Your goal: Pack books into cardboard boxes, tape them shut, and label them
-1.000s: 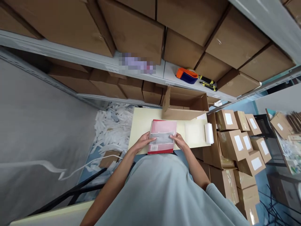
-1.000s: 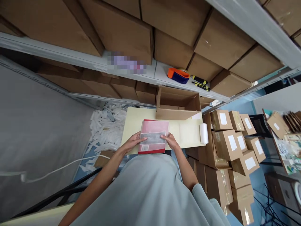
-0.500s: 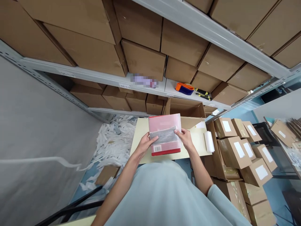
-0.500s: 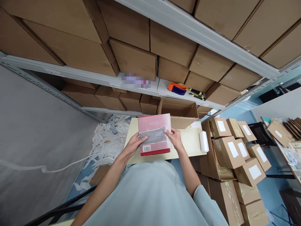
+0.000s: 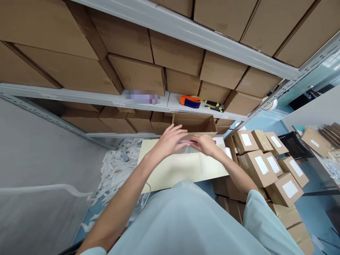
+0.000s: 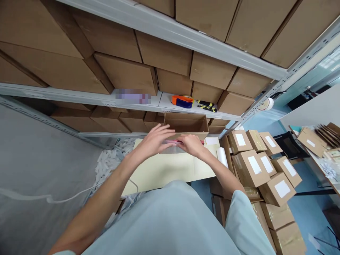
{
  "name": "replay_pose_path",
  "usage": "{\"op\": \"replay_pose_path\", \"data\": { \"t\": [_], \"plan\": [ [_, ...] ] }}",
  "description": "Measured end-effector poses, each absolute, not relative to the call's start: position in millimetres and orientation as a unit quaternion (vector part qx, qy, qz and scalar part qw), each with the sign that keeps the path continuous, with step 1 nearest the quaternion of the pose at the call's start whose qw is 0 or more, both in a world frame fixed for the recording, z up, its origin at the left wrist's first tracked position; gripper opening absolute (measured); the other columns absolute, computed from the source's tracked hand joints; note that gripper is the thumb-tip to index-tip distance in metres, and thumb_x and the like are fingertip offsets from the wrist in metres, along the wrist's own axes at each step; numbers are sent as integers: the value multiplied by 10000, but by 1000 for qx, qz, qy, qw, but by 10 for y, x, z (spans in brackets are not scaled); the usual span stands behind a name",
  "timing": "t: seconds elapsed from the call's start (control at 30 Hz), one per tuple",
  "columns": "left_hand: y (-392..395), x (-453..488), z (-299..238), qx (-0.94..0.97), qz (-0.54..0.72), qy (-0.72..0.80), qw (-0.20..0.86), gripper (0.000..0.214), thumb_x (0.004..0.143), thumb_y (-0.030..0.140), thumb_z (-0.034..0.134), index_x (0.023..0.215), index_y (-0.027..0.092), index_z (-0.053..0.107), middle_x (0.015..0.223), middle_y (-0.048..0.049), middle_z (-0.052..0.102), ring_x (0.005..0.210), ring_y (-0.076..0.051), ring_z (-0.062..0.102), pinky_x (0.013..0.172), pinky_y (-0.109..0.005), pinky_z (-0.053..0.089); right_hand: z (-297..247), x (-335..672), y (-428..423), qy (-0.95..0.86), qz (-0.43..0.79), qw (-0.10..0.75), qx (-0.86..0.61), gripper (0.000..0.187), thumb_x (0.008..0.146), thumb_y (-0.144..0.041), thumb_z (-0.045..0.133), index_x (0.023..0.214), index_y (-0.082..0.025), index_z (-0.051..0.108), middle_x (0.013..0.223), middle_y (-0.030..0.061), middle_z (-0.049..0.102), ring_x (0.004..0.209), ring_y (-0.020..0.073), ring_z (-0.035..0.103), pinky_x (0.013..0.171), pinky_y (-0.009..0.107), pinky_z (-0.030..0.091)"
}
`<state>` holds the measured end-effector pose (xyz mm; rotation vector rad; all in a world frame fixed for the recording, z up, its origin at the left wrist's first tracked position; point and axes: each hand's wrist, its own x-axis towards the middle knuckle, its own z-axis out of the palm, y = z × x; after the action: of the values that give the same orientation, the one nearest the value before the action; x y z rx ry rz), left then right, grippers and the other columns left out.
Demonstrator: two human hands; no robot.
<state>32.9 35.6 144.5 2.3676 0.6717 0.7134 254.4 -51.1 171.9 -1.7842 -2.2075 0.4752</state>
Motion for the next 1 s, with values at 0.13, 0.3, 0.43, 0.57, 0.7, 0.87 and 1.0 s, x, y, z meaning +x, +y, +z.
{"op": "replay_pose_path", "data": {
  "t": [0.13,0.3,0.43,0.57,0.7,0.87,1.0],
  "plan": [
    [458,581,1491,889,217,238,327,321,1057,529,648,1160,354,897,1230,-28,863,1180,-317,812,1070,-406,609,1873,2835,-441,-768,156,134,-607,199,1048,-321,801,1239,-299,854,1154,38,859,1044,261,809,769,272,467],
    [519,810,1540,886,266,263,273,335,1064,500,621,1138,344,909,1189,-15,873,1139,-296,828,959,-354,630,1944,3317,-352,-757,154,131,-622,310,966,-265,881,1272,-294,838,1241,29,861,1127,278,810,852,289,517],
    [741,909,1740,888,274,261,260,327,1063,484,625,1089,322,908,1136,-13,879,1092,-275,833,971,-340,626,2039,3556,-234,-760,128,121,-625,248,990,-233,836,1226,-306,856,1202,30,869,1099,278,812,850,292,526],
    [1101,997,2034,869,350,244,252,362,1061,538,652,1080,277,903,1142,-23,875,1096,-273,825,1004,-364,623,2317,3648,-3,-768,35,159,-620,209,1055,-289,760,1250,-314,832,1160,41,854,1044,263,799,837,291,517],
    [1481,1144,2040,855,373,272,237,347,1022,558,712,1085,279,908,1142,-30,874,1099,-291,822,1010,-381,611,2466,3710,329,-762,-27,122,-636,138,1065,-271,735,1148,-305,840,1112,56,838,1022,273,784,852,315,506],
    [1737,1291,1441,858,292,343,247,259,979,485,750,1072,312,919,1085,-73,882,1077,-323,822,963,-367,589,2034,3758,670,-765,25,50,-642,147,1034,-230,760,1111,-290,870,1088,107,864,1046,314,801,882,344,534],
    [1796,1374,900,855,150,414,275,216,953,401,741,1038,317,921,1085,-108,877,1153,-352,799,977,-375,565,1417,3738,852,-755,100,-18,-648,200,1035,-242,748,1178,-265,885,1178,158,866,1139,357,808,937,378,558]
  ]
}}
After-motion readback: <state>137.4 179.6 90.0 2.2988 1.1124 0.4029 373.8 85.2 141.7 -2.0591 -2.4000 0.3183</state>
